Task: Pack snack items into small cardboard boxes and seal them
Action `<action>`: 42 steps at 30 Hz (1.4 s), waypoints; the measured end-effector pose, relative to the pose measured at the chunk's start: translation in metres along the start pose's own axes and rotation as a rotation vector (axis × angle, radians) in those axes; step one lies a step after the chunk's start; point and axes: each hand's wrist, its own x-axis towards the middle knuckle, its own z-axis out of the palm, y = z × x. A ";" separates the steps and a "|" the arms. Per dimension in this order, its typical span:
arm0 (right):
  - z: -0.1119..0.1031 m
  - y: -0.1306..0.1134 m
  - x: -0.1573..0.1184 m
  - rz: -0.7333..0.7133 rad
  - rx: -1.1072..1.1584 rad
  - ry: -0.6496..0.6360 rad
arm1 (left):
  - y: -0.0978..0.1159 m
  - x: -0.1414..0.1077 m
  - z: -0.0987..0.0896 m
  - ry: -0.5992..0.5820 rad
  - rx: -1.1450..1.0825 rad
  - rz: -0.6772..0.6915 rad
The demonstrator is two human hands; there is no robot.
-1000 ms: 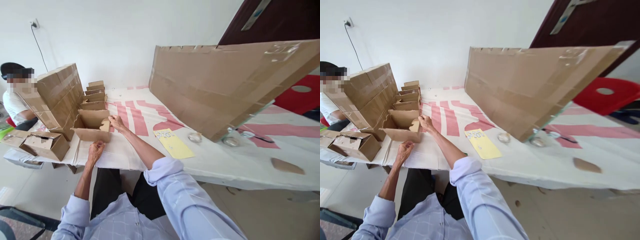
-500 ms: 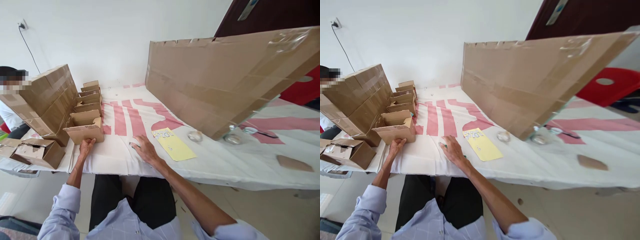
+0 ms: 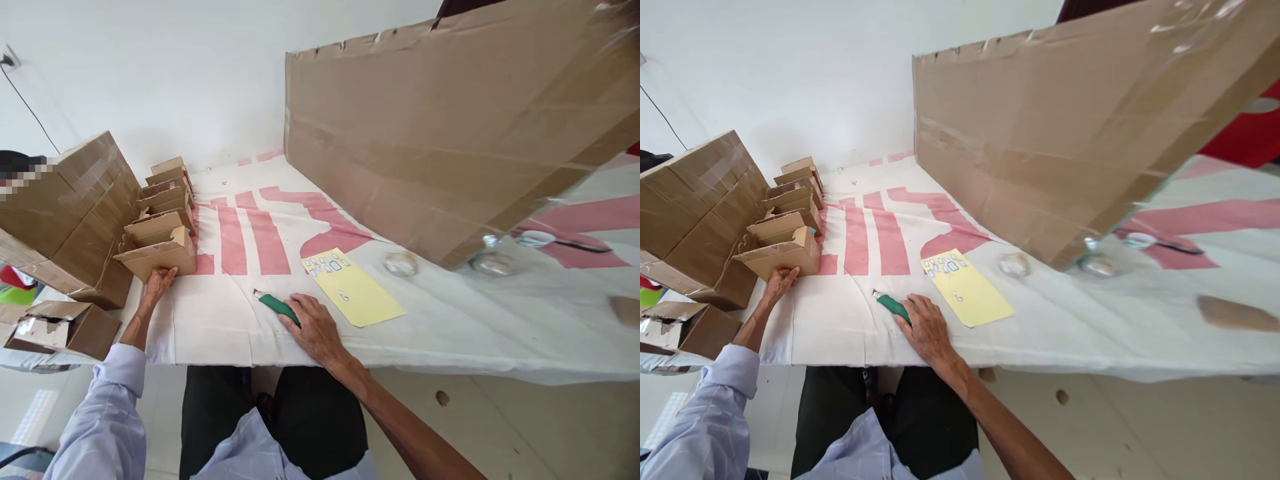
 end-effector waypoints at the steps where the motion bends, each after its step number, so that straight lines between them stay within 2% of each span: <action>1: 0.000 -0.001 0.000 0.000 -0.011 -0.001 | -0.001 0.004 0.000 -0.002 0.005 0.004; 5: -0.002 -0.002 -0.002 -0.006 -0.030 -0.001 | -0.001 0.024 0.004 -0.005 0.020 0.019; 15: -0.005 -0.001 -0.003 -0.006 -0.050 -0.004 | 0.010 0.102 0.022 -0.021 -0.023 -0.049; 18: -0.004 -0.001 -0.003 -0.008 -0.047 -0.005 | 0.017 0.111 0.020 -0.061 -0.048 -0.060; 20: -0.004 -0.001 -0.002 -0.013 -0.047 0.006 | 0.022 0.107 0.018 -0.091 -0.063 -0.047; 23: -0.003 0.000 0.000 -0.016 -0.041 0.008 | 0.032 0.087 0.016 -0.112 -0.084 0.012; 25: -0.003 0.001 -0.001 -0.023 -0.032 -0.002 | 0.038 0.062 0.018 -0.125 -0.100 0.073; 29: -0.001 0.007 -0.008 -0.051 -0.014 0.018 | 0.045 -0.011 0.020 -0.145 -0.115 0.179; 32: 0.002 0.011 -0.014 -0.062 -0.013 0.037 | 0.047 -0.070 0.008 -0.115 -0.104 0.222; 35: 0.004 0.015 -0.017 -0.073 -0.008 0.021 | 0.043 -0.121 -0.028 -0.034 -0.073 0.260; 38: 0.006 0.017 -0.018 -0.070 -0.001 0.002 | 0.027 -0.154 -0.084 0.174 0.120 0.325; 40: 0.007 0.017 -0.016 -0.058 0.005 0.000 | 0.011 -0.166 -0.123 0.304 0.283 0.277; 42: 0.007 0.015 -0.012 -0.036 0.012 -0.003 | -0.007 -0.173 -0.159 0.352 0.368 0.161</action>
